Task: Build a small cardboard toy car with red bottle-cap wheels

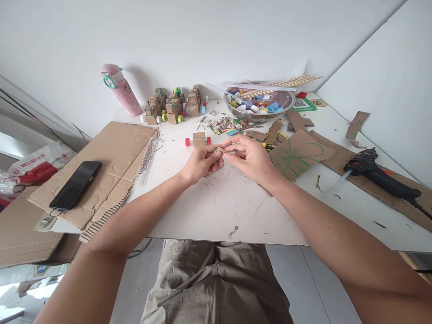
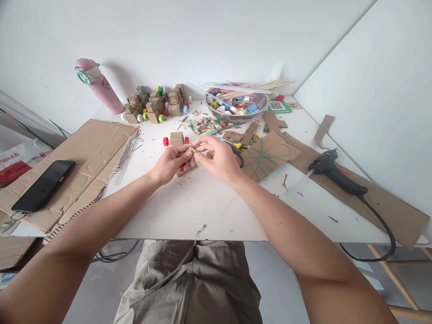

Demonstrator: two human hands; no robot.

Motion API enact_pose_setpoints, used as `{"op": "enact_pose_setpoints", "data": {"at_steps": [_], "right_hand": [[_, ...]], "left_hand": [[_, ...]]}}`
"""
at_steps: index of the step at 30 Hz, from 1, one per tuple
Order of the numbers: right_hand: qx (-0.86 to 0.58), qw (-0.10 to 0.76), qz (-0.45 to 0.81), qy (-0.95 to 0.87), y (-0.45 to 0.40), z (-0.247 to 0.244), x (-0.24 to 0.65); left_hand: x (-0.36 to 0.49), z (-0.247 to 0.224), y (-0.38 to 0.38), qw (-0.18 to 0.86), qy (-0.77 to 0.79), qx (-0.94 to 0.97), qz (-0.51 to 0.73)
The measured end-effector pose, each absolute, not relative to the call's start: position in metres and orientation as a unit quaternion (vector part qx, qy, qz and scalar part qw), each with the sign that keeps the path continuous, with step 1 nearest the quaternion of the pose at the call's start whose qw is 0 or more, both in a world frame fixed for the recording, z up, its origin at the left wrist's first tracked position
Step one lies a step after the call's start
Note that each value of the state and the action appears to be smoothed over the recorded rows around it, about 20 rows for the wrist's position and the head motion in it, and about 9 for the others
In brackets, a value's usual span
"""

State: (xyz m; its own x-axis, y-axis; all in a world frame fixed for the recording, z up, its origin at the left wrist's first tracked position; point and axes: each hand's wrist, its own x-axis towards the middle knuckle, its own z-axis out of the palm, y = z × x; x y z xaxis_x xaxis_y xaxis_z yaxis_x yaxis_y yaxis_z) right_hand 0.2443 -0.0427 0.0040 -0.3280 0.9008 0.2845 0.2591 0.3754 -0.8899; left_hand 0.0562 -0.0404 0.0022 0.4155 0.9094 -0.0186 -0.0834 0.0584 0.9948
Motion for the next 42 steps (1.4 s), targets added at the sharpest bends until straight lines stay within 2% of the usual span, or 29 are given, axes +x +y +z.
{"op": "enact_pose_setpoints", "data": {"at_steps": [5, 8, 20, 25, 30, 42], "right_hand": [[-0.382, 0.379, 0.29, -0.791, -0.042, 0.002, 0.245], [-0.405, 0.387, 0.281, -0.78, -0.039, -0.001, 0.248], [-0.375, 0.44, 0.397, -0.713, -0.043, -0.001, 0.238], [-0.369, 0.426, 0.401, -0.722, -0.043, 0.003, 0.241], [-0.347, 0.422, 0.458, -0.701, -0.04, 0.007, 0.243], [-0.394, 0.462, 0.506, -0.612, -0.04, -0.001, 0.232]], "left_hand": [[0.053, 0.003, -0.04, 0.603, 0.417, 0.557, 0.39], [0.051, 0.002, -0.037, 0.596, 0.413, 0.555, 0.407], [0.051, -0.003, -0.03, 0.636, 0.393, 0.433, 0.504], [0.054, -0.005, -0.034, 0.607, 0.398, 0.467, 0.506], [0.054, -0.004, -0.034, 0.554, 0.401, 0.511, 0.521], [0.059, -0.005, -0.039, 0.58, 0.388, 0.502, 0.511]]}}
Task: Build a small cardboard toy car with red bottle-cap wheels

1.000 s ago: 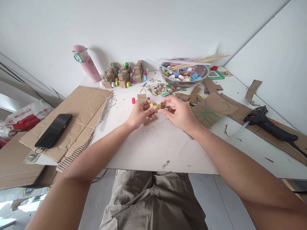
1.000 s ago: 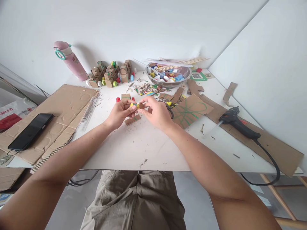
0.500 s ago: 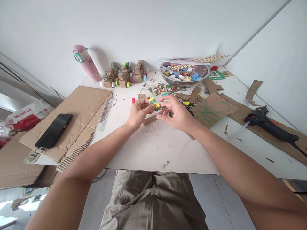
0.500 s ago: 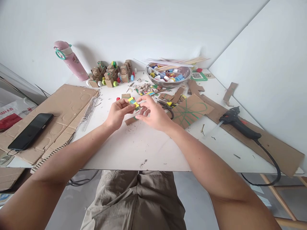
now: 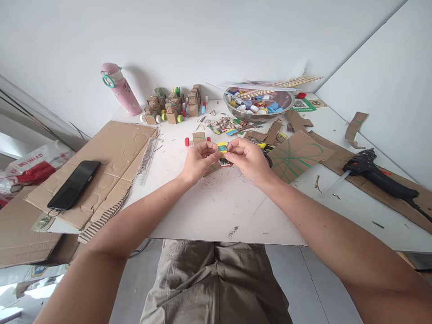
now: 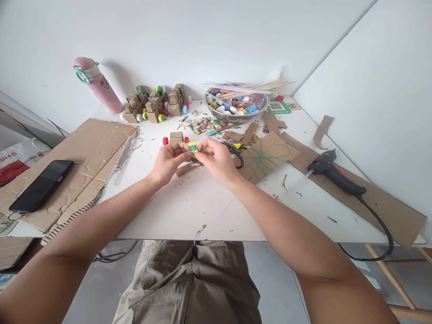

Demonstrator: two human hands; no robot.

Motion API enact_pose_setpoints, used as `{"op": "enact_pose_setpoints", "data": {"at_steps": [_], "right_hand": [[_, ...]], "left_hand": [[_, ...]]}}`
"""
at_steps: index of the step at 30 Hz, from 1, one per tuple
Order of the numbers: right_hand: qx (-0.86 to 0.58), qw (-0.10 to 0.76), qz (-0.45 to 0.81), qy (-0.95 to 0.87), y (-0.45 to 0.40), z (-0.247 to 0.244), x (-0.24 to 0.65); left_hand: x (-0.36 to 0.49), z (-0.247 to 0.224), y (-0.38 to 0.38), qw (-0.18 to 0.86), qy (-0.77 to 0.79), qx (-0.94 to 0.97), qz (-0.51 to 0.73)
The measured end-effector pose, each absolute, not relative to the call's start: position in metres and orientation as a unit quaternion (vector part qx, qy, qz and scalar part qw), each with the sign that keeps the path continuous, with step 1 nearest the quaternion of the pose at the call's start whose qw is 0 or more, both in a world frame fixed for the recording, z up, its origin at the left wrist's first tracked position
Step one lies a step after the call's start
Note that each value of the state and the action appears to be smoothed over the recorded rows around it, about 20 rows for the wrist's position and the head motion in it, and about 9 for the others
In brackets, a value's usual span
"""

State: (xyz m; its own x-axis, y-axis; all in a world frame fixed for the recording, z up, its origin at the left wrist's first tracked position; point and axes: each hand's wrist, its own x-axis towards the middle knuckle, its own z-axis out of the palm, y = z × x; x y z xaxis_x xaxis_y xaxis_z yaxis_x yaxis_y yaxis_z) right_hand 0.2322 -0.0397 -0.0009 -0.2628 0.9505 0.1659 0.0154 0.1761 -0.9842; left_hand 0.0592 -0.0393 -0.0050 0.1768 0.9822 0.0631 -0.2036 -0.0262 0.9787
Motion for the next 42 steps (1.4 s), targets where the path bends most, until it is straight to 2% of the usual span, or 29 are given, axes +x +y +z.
{"op": "enact_pose_setpoints", "data": {"at_steps": [9, 22, 28, 42], "right_hand": [[-0.396, 0.464, 0.524, -0.595, -0.0418, -0.0018, 0.2287], [-0.389, 0.504, 0.495, -0.591, -0.0455, -0.0034, 0.2254], [-0.395, 0.501, 0.491, -0.593, -0.0436, -0.0048, 0.2268], [-0.357, 0.488, 0.521, -0.603, -0.0431, -0.0037, 0.2284]], "left_hand": [[0.0621, -0.007, -0.0406, 0.558, 0.371, 0.519, 0.53], [0.066, -0.0068, -0.0439, 0.595, 0.379, 0.482, 0.52], [0.0634, -0.0062, -0.0429, 0.617, 0.378, 0.472, 0.504], [0.06, -0.005, -0.04, 0.591, 0.367, 0.511, 0.505]]}}
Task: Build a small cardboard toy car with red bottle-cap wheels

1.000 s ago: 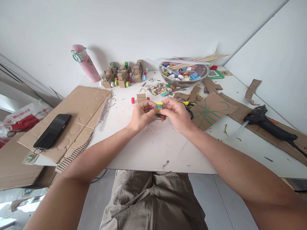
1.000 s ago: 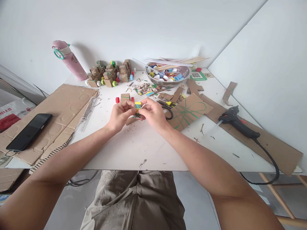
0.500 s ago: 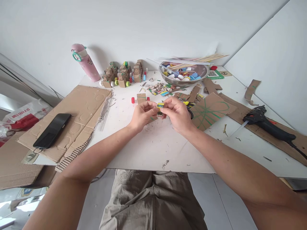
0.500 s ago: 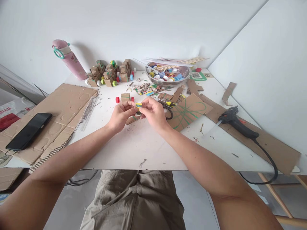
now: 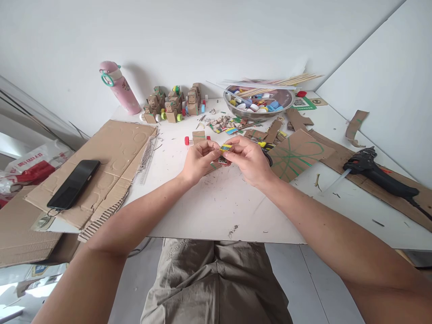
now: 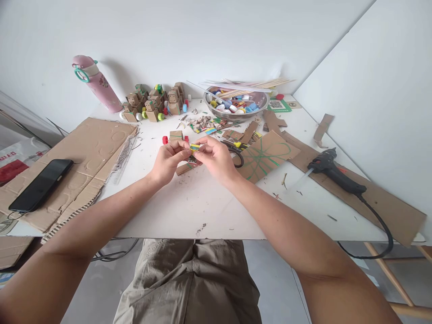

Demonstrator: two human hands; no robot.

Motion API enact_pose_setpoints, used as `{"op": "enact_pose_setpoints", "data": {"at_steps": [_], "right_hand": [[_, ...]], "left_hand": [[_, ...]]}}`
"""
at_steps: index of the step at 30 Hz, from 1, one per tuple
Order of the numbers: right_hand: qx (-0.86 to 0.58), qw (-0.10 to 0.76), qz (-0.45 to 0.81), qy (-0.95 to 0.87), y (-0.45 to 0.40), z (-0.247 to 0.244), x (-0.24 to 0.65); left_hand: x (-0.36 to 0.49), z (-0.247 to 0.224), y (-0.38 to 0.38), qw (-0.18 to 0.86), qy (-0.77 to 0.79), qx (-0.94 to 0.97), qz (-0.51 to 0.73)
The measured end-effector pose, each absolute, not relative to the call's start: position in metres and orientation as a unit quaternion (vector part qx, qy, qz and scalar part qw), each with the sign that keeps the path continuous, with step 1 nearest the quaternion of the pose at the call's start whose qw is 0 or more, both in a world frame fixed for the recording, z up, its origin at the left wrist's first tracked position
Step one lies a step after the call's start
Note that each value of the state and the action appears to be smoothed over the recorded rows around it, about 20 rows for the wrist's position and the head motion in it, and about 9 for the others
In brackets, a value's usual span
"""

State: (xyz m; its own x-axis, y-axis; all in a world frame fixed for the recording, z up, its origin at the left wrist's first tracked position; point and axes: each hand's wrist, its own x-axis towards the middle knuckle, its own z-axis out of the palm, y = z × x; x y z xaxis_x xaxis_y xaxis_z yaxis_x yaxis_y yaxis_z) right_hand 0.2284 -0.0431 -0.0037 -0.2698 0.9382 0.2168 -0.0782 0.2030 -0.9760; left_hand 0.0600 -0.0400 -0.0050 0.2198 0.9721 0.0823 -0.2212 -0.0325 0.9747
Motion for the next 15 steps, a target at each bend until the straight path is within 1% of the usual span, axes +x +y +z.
{"op": "enact_pose_setpoints", "data": {"at_steps": [10, 15], "right_hand": [[-0.321, 0.516, 0.557, -0.566, -0.0417, -0.0101, 0.2248], [-0.331, 0.535, 0.515, -0.582, -0.0384, -0.0107, 0.2282]], "left_hand": [[0.0628, -0.0032, -0.0429, 0.611, 0.346, 0.518, 0.489], [0.062, -0.0035, -0.0429, 0.63, 0.368, 0.498, 0.469]]}}
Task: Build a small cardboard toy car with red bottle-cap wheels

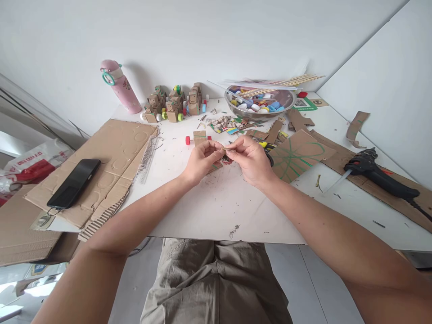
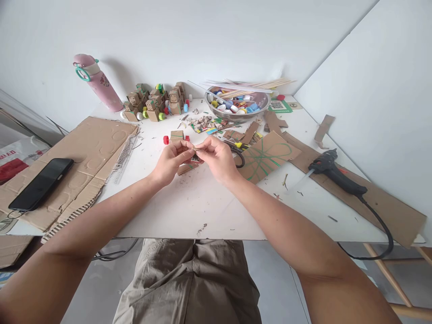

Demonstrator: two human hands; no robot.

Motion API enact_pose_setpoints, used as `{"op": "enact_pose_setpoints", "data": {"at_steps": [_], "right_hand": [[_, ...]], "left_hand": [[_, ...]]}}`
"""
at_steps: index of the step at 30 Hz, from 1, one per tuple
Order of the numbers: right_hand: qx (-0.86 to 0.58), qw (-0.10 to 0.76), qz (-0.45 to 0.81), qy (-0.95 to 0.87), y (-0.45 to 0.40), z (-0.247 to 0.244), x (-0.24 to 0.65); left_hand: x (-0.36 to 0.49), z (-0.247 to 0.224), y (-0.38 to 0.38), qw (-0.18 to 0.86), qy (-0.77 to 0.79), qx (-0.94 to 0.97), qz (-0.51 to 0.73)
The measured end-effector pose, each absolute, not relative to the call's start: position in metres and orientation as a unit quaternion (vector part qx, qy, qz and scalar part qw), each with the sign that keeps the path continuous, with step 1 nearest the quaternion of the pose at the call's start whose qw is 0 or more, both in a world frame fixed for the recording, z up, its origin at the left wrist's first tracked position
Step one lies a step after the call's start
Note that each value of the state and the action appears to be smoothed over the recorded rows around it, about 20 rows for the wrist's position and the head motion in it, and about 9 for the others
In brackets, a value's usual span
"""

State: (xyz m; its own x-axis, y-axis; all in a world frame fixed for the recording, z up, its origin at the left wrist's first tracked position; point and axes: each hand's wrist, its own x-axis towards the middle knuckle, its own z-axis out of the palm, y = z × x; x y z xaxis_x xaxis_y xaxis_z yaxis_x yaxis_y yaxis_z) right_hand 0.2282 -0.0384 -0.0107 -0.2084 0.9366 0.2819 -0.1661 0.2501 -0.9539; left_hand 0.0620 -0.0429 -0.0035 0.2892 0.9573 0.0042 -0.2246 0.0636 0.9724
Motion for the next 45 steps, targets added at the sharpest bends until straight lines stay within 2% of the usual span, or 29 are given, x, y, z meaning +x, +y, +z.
{"op": "enact_pose_setpoints", "data": {"at_steps": [8, 17, 23, 28, 35, 42, 45], "right_hand": [[-0.35, 0.546, 0.438, -0.623, -0.037, -0.008, 0.232], [-0.36, 0.504, 0.453, -0.641, -0.037, -0.006, 0.236], [-0.393, 0.546, 0.377, -0.637, -0.035, -0.012, 0.237], [-0.405, 0.538, 0.375, -0.637, -0.032, -0.014, 0.241], [-0.392, 0.536, 0.391, -0.637, -0.032, -0.012, 0.24], [-0.407, 0.491, 0.465, -0.614, -0.032, -0.003, 0.244], [-0.403, 0.453, 0.456, -0.651, -0.033, -0.001, 0.245]], "left_hand": [[0.064, -0.011, -0.045, 0.646, 0.364, 0.477, 0.472], [0.064, -0.006, -0.044, 0.621, 0.407, 0.457, 0.49], [0.067, 0.0, -0.048, 0.676, 0.413, 0.43, 0.433], [0.07, 0.003, -0.049, 0.698, 0.416, 0.411, 0.414], [0.062, 0.0, -0.043, 0.603, 0.452, 0.443, 0.486], [0.052, 0.003, -0.037, 0.437, 0.441, 0.603, 0.502], [0.052, 0.003, -0.038, 0.425, 0.43, 0.624, 0.495]]}}
